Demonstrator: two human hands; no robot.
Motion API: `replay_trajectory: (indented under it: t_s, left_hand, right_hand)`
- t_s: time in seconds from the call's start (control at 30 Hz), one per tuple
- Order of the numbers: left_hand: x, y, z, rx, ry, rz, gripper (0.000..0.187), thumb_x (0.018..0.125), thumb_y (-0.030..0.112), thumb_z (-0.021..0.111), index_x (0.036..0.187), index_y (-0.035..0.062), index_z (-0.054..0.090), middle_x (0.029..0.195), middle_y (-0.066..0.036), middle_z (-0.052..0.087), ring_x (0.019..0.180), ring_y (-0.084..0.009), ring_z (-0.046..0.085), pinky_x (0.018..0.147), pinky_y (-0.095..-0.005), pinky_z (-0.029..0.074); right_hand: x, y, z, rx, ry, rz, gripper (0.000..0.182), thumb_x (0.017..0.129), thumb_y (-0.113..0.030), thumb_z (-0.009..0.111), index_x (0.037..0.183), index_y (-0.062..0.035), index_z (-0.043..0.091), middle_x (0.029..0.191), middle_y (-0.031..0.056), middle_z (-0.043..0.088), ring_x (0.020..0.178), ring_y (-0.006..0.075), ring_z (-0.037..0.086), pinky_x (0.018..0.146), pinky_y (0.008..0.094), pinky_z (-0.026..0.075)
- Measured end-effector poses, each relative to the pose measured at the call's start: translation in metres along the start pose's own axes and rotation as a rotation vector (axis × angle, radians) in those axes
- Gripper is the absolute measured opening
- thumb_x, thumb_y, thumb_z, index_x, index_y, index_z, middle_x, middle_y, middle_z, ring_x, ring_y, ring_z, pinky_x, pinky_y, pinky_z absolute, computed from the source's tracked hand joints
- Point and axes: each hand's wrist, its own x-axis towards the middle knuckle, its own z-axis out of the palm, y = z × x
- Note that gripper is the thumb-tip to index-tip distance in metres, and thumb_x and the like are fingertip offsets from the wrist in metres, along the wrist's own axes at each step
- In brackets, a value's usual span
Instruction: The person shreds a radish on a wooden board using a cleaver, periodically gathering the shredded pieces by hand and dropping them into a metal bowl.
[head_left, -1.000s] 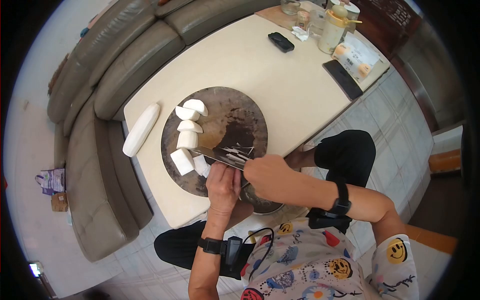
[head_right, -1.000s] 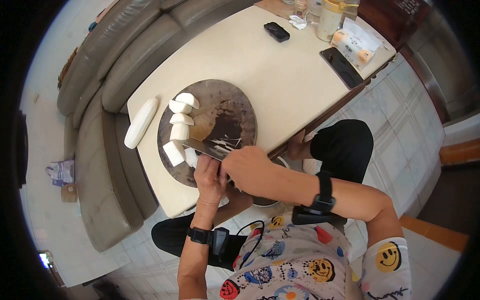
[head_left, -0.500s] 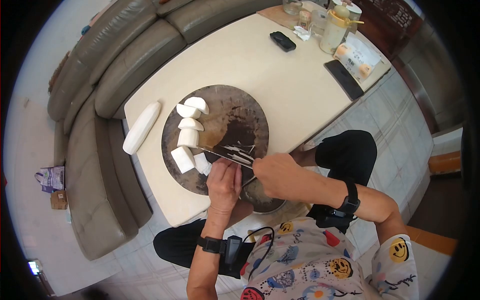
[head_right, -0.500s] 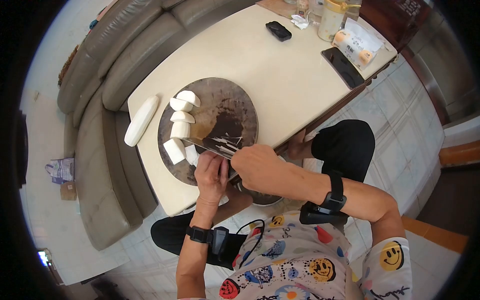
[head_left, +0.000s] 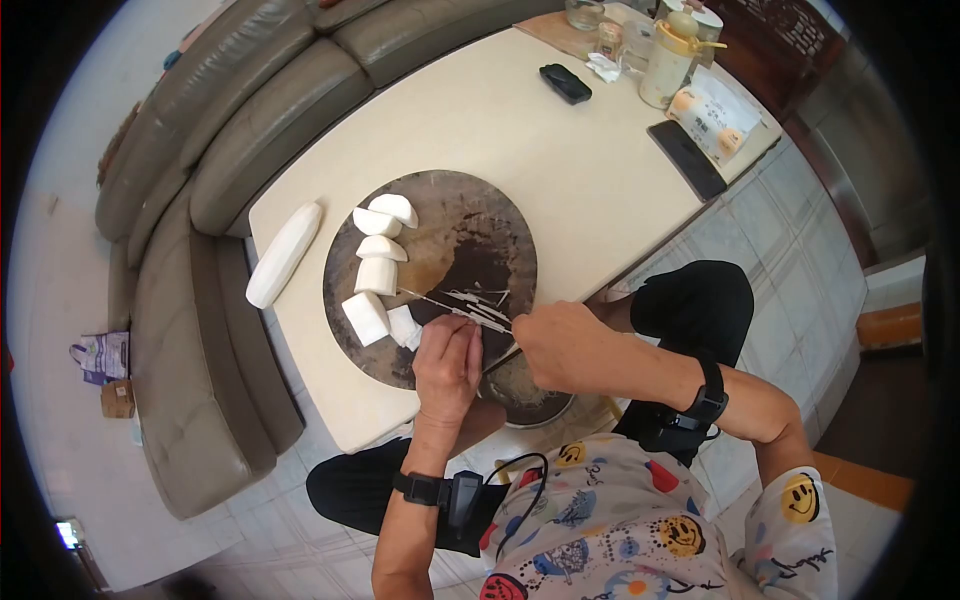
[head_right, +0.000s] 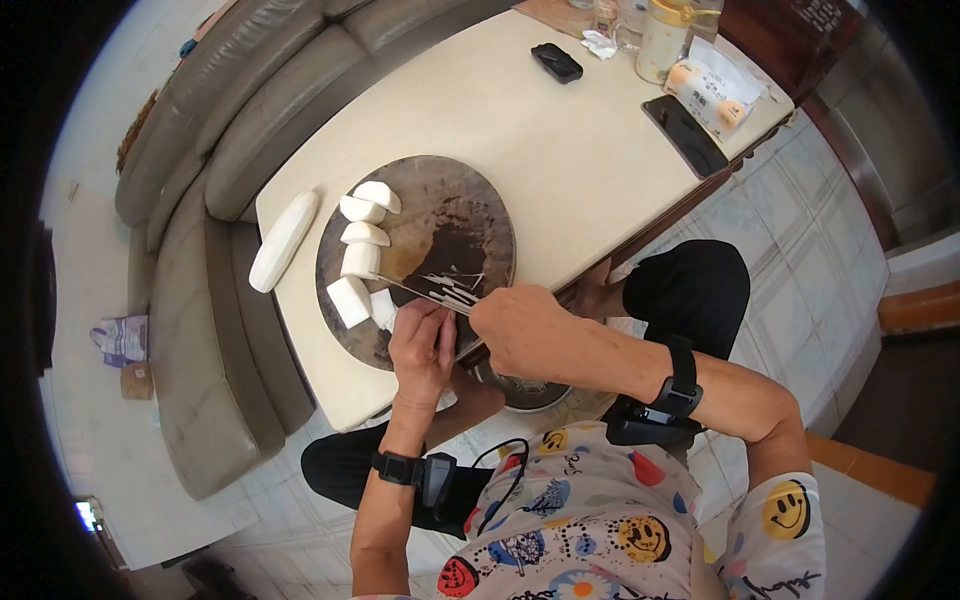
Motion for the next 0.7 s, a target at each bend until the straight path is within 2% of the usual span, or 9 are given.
replay_trajectory:
  t_s: [0.33, 0.43, 0.53, 0.7]
  left_hand:
    - [0.000, 0.002, 0.000, -0.015, 0.016, -0.005, 0.015, 0.069, -0.007, 0.066, 0.081, -0.0021, 0.061, 0.086, -0.013, 0.060, 0.082, -0.0294, 0.059, 0.070, -0.0351, 0.049]
    - [-0.001, 0.001, 0.001, -0.017, 0.013, -0.009, 0.015, 0.069, -0.007, 0.067, 0.081, -0.0024, 0.061, 0.086, -0.013, 0.060, 0.082, -0.0294, 0.059, 0.070, -0.0352, 0.049]
    - [0.000, 0.001, 0.001, -0.016, 0.012, -0.003, 0.015, 0.069, -0.007, 0.067, 0.081, -0.0027, 0.060, 0.086, -0.013, 0.060, 0.081, -0.0291, 0.059, 0.070, -0.0349, 0.049]
    - [-0.001, 0.000, 0.000, -0.016, 0.011, -0.001, 0.014, 0.069, -0.007, 0.067, 0.081, -0.0025, 0.061, 0.086, -0.013, 0.059, 0.081, -0.0292, 0.059, 0.070, -0.0346, 0.048]
  right_hand:
    - [0.018, 0.000, 0.009, 0.067, 0.090, -0.032, 0.010, 0.065, -0.003, 0.058, 0.069, 0.0055, 0.058, 0.069, 0.0252, 0.060, 0.065, 0.0408, 0.062, 0.060, 0.0461, 0.049]
    - [0.012, 0.003, 0.006, 0.064, 0.058, 0.034, 0.009, 0.067, -0.003, 0.056, 0.068, 0.0058, 0.058, 0.069, 0.0262, 0.060, 0.067, 0.0413, 0.061, 0.060, 0.0463, 0.049]
    - [0.004, -0.001, -0.003, 0.050, -0.004, 0.031, 0.009, 0.067, -0.003, 0.055, 0.068, 0.0057, 0.058, 0.068, 0.0265, 0.060, 0.067, 0.0415, 0.061, 0.061, 0.0465, 0.049]
    - [0.005, 0.004, 0.002, 0.057, 0.008, -0.015, 0.010, 0.066, -0.004, 0.055, 0.069, 0.0060, 0.058, 0.067, 0.0266, 0.059, 0.066, 0.0414, 0.061, 0.060, 0.0467, 0.049]
